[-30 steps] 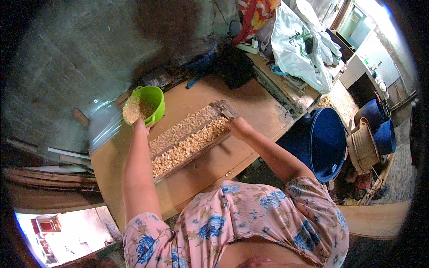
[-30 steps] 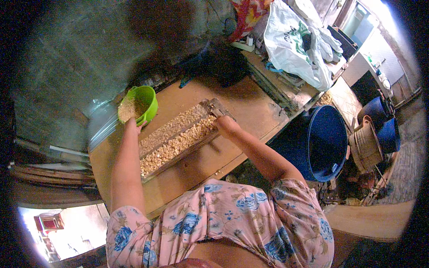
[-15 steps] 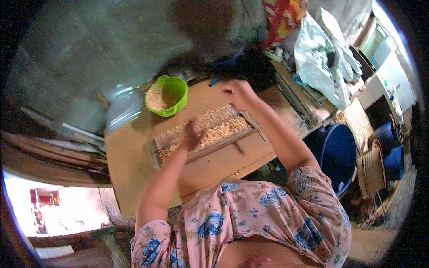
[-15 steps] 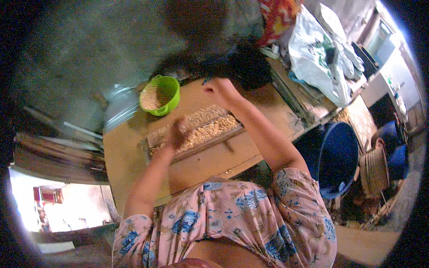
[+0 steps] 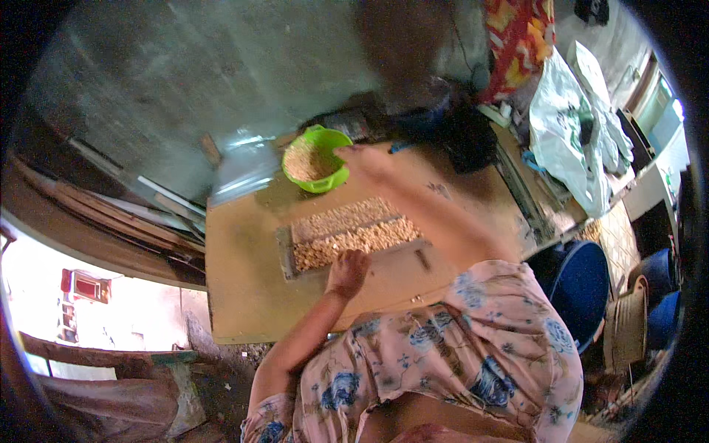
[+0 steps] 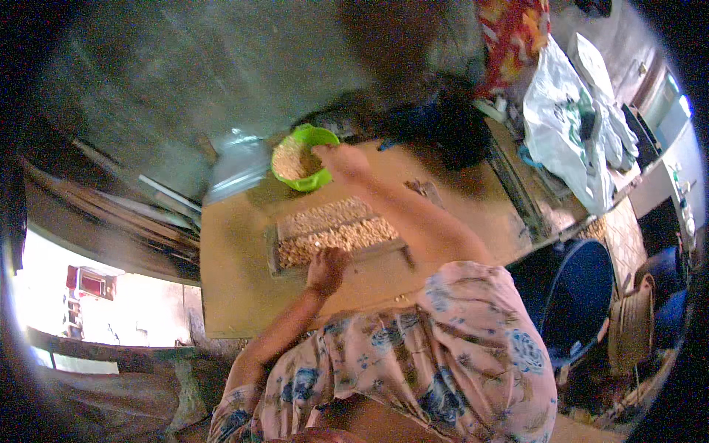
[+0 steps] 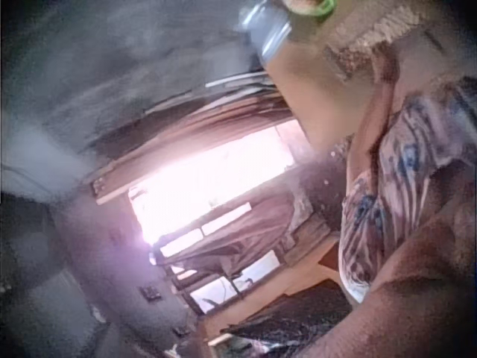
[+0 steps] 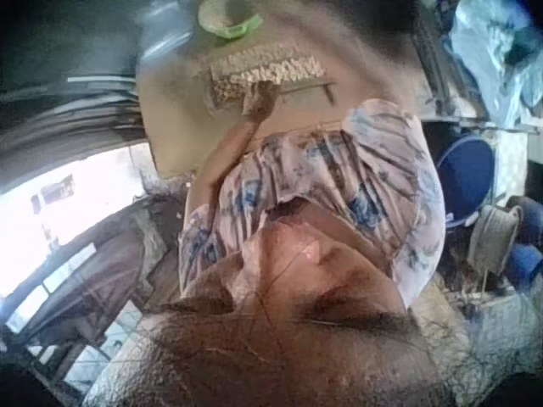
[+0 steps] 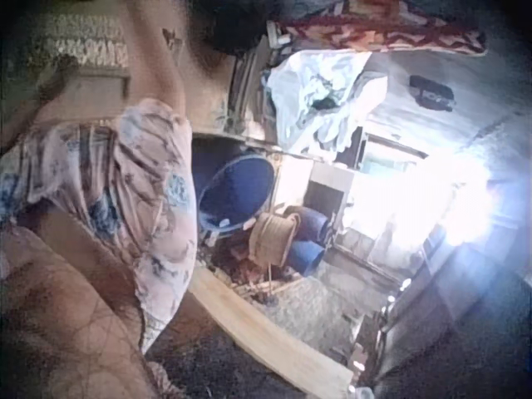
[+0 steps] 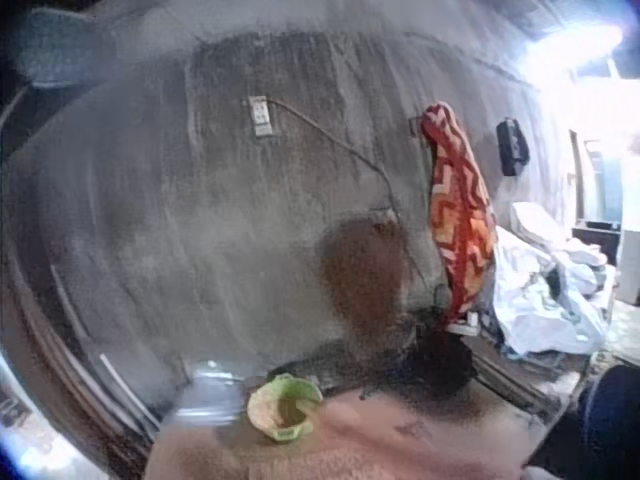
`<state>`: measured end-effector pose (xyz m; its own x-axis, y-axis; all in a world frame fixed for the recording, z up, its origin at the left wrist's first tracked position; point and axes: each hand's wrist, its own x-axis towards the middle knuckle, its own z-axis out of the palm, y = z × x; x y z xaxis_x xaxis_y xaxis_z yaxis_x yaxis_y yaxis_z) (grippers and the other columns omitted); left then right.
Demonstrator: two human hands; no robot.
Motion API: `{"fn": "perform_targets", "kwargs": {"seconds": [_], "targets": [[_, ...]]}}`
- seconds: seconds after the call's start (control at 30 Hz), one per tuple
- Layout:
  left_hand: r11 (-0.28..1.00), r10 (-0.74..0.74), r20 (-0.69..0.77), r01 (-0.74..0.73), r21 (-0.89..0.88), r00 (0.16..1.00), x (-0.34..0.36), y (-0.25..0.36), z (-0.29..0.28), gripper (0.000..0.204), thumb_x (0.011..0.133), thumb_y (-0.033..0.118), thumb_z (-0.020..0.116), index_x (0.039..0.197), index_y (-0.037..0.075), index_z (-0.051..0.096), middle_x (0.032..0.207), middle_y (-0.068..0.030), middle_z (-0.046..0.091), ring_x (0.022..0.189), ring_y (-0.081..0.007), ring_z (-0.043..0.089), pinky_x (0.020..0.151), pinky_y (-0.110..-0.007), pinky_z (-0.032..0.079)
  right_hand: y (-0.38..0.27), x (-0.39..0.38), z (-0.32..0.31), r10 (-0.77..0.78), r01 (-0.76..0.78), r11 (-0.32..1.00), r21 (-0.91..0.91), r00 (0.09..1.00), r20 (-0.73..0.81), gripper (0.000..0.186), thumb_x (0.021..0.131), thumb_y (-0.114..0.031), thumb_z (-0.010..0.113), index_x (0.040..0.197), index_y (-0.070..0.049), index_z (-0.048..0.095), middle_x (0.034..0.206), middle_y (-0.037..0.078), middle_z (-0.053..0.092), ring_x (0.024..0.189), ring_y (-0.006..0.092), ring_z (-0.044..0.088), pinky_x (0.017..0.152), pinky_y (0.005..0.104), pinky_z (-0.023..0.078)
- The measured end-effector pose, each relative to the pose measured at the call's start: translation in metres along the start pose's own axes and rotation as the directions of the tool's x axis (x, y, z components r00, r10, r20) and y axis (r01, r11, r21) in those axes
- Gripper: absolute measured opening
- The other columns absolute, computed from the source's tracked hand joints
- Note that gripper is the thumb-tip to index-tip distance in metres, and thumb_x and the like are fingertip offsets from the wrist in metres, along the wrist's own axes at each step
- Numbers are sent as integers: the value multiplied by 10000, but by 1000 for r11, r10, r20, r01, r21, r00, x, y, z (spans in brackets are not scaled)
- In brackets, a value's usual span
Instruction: The person retrieves a wooden tray from a shelf and places it on a table. They scoop grains from a large blue barrel into a green bowl, then pour the grains into the tray, spreading them evenly by hand. The process is repeated to fill the tray.
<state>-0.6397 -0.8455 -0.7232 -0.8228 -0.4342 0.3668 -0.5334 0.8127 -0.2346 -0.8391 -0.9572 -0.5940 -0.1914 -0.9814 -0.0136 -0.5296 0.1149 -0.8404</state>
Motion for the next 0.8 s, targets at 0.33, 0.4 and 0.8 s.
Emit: {"fn": "perform_targets", "kwargs": {"seconds": [0.33,0.4,0.8], "targets": [[955,8,-9,-10,-296,1000,22,24,-6,28,731,118,489,753,107,503,785,-58,478,803,-246,493,693,-370,412,174,-165,-98,172,-335,902,-273,857,-485,276,745,-313,616,840,-59,568,796,144,610,753,308,597,632,379,464],[953,20,-9,-22,-303,1000,27,27,-5,31,729,115,491,757,108,503,795,-56,481,813,-244,494,696,-368,414,188,-174,-81,243,-376,884,-278,878,-412,305,727,-328,638,826,-49,566,786,159,610,734,315,598,616,384,462],[935,-30,39,42,-353,999,27,36,-4,90,713,88,517,799,110,535,830,-48,499,848,-240,505,728,-364,426,206,-236,-35,305,-210,919,334,915,-263,222,790,-76,594,997,5,592,688,28,569,565,130,532,488,296,434]]}}
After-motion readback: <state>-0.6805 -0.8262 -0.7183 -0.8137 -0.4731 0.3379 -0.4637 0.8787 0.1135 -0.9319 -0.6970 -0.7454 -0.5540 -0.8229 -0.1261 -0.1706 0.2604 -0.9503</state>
